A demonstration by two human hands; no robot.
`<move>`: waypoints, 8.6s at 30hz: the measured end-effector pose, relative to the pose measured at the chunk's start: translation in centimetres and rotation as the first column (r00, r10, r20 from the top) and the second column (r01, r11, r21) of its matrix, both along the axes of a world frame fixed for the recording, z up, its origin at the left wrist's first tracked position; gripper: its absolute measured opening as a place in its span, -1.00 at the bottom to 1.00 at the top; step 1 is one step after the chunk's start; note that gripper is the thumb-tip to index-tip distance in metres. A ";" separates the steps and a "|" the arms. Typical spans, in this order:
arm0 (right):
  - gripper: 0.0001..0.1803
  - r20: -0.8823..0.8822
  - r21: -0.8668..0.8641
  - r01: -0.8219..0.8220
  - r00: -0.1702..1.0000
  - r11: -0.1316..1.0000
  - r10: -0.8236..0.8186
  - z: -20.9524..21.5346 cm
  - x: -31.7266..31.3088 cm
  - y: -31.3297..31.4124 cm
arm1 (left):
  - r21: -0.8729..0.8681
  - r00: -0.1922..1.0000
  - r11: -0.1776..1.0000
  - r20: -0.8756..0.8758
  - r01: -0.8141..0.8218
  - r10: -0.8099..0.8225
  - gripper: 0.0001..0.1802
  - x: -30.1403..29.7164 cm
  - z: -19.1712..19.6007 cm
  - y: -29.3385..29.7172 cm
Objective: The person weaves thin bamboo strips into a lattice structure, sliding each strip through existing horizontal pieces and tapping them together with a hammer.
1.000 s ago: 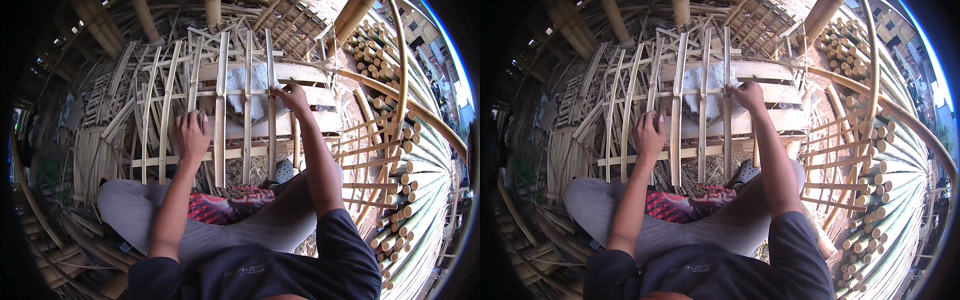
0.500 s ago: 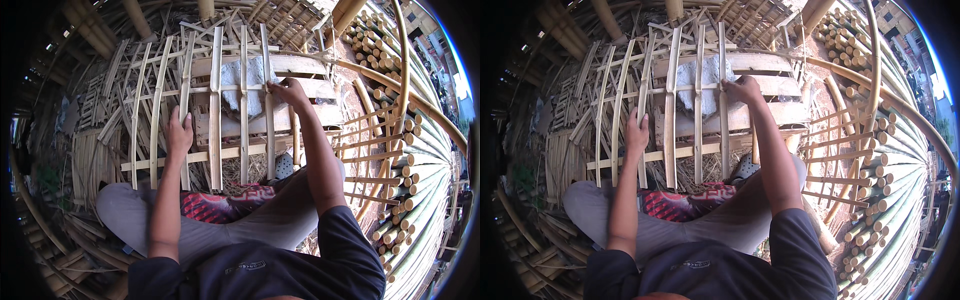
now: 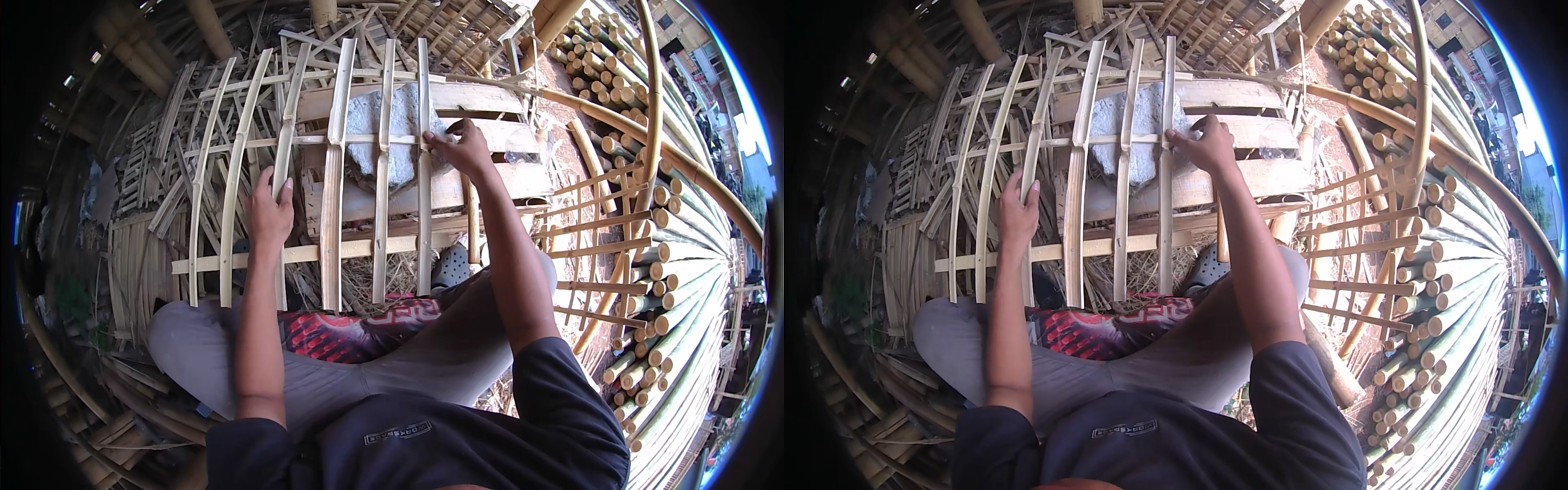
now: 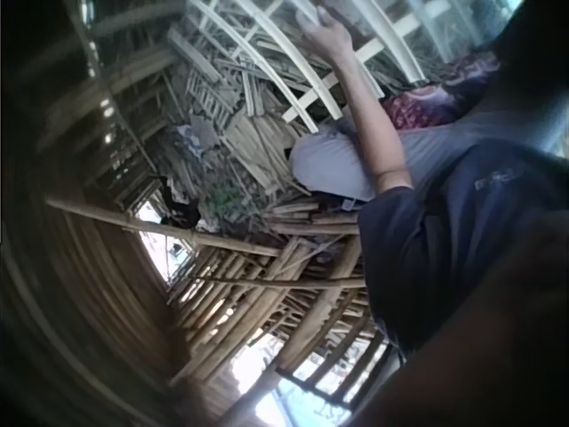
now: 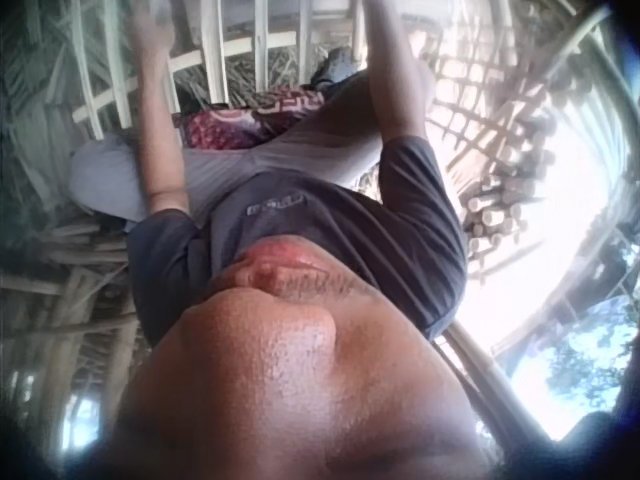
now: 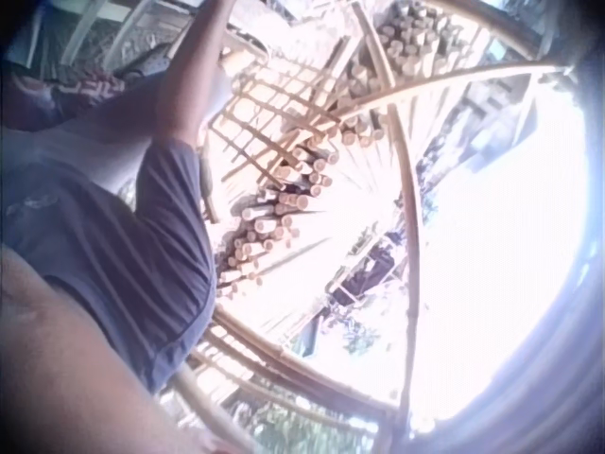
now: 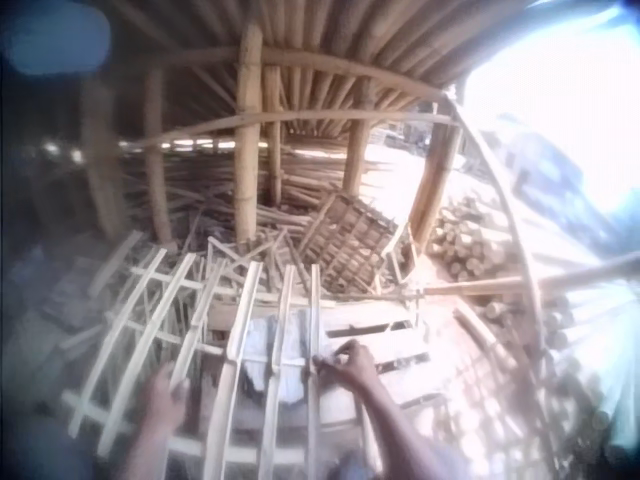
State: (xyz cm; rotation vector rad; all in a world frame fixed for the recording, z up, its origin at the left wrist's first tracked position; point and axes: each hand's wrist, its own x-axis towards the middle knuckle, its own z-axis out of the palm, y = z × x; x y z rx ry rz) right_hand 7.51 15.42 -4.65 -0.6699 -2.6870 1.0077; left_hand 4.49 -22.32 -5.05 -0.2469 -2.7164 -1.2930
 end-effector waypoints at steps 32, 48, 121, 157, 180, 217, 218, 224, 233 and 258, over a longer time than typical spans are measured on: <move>0.26 0.096 -0.381 -0.039 0.992 0.924 0.082 -1.7 -0.8 1.6 | -0.708 0.832 0.606 -0.048 0.361 -0.552 -0.03 -1.0 3.3 19.3; 0.04 0.123 -0.288 -0.077 0.985 0.954 0.117 0.4 1.7 1.6 | -0.617 0.832 0.675 -0.059 0.404 -0.552 0.04 -1.5 2.9 18.8; -0.74 0.171 -0.146 0.694 0.719 0.705 -0.673 -25.5 33.2 7.6 | -0.742 0.727 0.517 -0.059 0.426 -0.684 -0.15 -3.4 2.3 18.7; -0.76 0.531 0.462 0.125 0.754 0.878 -0.387 -35.5 31.3 16.2 | -0.745 0.634 0.447 -0.043 0.495 -0.773 -0.23 -3.1 2.4 19.6; -0.72 0.167 0.174 0.566 0.789 0.805 -0.591 -16.5 34.9 16.0 | -0.654 0.801 0.640 -0.086 0.403 -0.592 0.00 -1.7 2.3 19.8; -0.80 -0.419 -0.356 0.087 0.875 0.930 -0.242 2.6 1.6 -3.2 | -0.631 0.836 0.680 -0.086 0.375 -0.541 -0.05 -2.0 2.3 18.8; -0.77 -0.467 -0.350 0.072 0.851 0.934 -0.241 2.4 1.3 -2.7 | -0.620 0.844 0.682 -0.058 0.388 -0.533 -0.06 -1.9 2.8 18.8; -0.81 -0.360 -0.607 -0.007 0.894 0.794 -0.268 3.8 3.4 -0.8 | -0.640 0.830 0.669 -0.085 0.378 -0.551 0.07 -2.0 2.0 19.4; -0.80 -0.316 -0.649 -0.032 0.920 0.760 -0.232 4.0 2.7 -2.8 | -0.590 0.838 0.707 -0.090 0.391 -0.539 0.05 -1.9 2.1 18.2; -0.85 -0.119 -0.541 0.051 0.983 0.839 -0.137 4.9 3.3 -0.4 | -0.624 0.828 0.689 -0.117 0.368 -0.548 0.03 -1.9 2.1 18.9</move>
